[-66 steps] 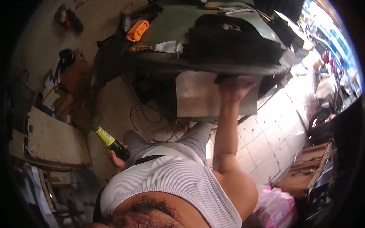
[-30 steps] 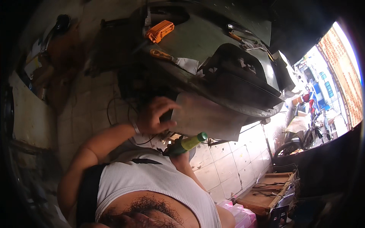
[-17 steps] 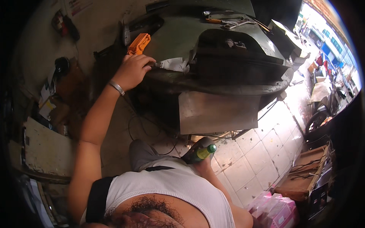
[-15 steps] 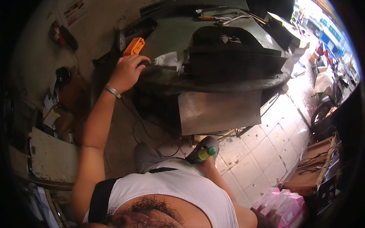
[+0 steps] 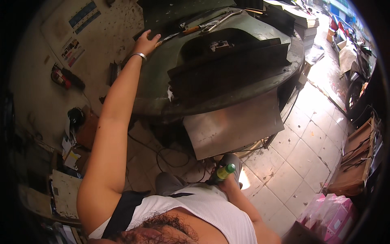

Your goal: The person uses a scraper to clean debris from a metal panel, applies a liquid from a green bottle, and uses a heat gun to dry or treat the area.

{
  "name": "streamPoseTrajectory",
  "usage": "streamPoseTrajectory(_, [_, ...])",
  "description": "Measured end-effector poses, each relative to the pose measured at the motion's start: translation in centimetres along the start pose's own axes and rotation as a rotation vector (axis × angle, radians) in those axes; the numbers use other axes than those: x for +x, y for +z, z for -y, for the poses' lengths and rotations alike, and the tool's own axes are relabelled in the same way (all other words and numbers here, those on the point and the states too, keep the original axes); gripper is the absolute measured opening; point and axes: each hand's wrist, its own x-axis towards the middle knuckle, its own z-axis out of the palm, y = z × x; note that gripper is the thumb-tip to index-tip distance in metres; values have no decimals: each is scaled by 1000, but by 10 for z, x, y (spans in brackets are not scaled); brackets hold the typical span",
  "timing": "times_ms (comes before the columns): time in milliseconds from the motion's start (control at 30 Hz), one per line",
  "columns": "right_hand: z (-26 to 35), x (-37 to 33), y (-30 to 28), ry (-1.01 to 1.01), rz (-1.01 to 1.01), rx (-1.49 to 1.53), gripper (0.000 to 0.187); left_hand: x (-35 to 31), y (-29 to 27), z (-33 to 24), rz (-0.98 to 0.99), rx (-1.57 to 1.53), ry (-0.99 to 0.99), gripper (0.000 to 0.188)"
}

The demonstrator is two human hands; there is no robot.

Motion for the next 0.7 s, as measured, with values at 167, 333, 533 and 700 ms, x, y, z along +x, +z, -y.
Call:
streamPoseTrajectory(167, [11, 1, -17, 41, -20, 170, 28, -41, -24, -4, -61, 88, 179, 74])
streamPoseTrajectory(333, [5, -8, 0, 54, -54, 132, 34, -90, -89, 52, 211, 560, -103, 74])
streamPoseTrajectory(533, [-6, 5, -2, -93, 2, -135, 38, -131, -85, 70, 311, 320, -106, 73])
streamPoseTrajectory(700, [-6, 10, -25, -56, 46, -86, 36, -180, -115, 52, 80, -161, 34, 62])
